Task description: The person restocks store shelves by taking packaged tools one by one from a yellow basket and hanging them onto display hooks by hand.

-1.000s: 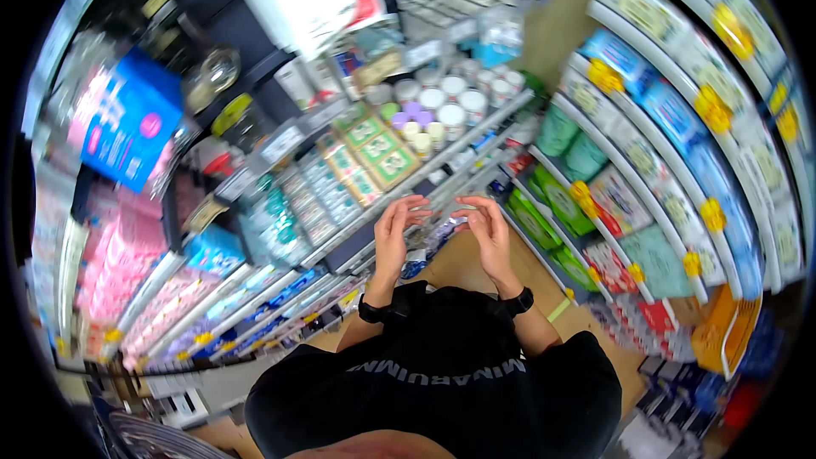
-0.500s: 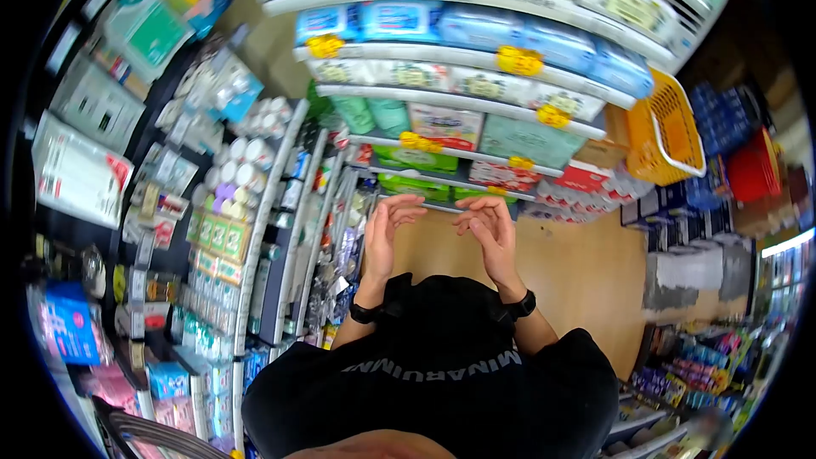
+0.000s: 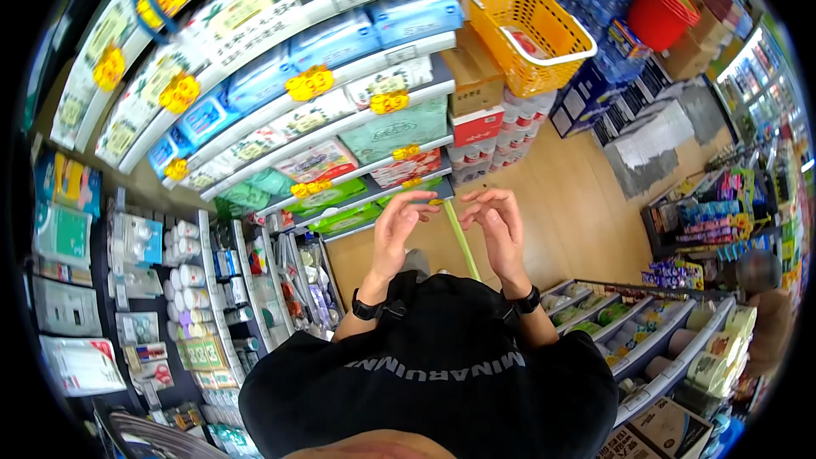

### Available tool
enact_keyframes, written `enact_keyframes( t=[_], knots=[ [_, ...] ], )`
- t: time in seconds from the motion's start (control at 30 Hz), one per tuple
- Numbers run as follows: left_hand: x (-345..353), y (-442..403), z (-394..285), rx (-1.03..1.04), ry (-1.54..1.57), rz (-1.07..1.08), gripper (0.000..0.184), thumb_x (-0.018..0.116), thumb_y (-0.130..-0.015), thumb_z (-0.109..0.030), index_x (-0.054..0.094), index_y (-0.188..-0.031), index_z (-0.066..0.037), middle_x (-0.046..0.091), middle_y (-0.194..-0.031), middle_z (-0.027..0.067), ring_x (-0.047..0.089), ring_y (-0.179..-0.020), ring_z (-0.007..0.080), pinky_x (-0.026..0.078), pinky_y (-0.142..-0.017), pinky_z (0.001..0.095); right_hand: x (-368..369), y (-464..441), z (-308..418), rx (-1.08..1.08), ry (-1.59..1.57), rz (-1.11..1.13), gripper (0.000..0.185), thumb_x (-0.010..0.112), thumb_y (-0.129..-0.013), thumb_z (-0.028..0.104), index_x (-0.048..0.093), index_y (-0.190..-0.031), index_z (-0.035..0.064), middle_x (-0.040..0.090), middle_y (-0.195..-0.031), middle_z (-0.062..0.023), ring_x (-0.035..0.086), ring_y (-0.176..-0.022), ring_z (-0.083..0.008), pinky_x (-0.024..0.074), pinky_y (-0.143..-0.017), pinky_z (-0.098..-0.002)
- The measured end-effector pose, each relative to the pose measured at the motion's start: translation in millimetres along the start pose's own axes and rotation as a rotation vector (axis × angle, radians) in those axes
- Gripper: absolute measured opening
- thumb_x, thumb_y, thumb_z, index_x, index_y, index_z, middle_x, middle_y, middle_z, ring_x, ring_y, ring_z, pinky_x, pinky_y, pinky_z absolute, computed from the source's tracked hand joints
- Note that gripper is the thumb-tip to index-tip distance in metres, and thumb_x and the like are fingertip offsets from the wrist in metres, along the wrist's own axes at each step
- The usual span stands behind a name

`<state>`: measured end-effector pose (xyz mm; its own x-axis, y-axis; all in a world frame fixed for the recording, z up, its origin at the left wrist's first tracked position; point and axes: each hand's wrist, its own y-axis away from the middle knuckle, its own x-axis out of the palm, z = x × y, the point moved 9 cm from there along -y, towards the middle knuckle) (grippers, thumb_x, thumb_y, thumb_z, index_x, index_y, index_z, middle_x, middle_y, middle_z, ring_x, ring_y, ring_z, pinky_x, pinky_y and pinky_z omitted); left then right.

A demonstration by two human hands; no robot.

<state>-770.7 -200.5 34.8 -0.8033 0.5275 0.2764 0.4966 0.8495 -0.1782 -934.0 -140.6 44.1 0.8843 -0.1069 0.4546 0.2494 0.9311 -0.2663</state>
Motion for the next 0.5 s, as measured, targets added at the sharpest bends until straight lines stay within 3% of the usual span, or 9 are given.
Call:
enact_keyframes(
  t=[0.5],
  knots=[
    [82.8, -134.0, 61.0, -0.095, 0.046, 0.175, 0.033, 0.057, -0.099, -0.011, 0.049, -0.129, -0.002, 0.061, -0.122, 0.0109, 0.060, -0.111, 0.0185, 0.044, -0.097, 0.0325, -119.9, -31.5, 40.4, -0.107, 0.066, -0.270, 0.027, 0.049, -0.102, 0.020, 0.048, -0.119, 0.0002, 0.058, -0.118, -0.0198, 0.062, -0.092, -0.0233, 0.0491, -0.080, -0.0364]
  ],
)
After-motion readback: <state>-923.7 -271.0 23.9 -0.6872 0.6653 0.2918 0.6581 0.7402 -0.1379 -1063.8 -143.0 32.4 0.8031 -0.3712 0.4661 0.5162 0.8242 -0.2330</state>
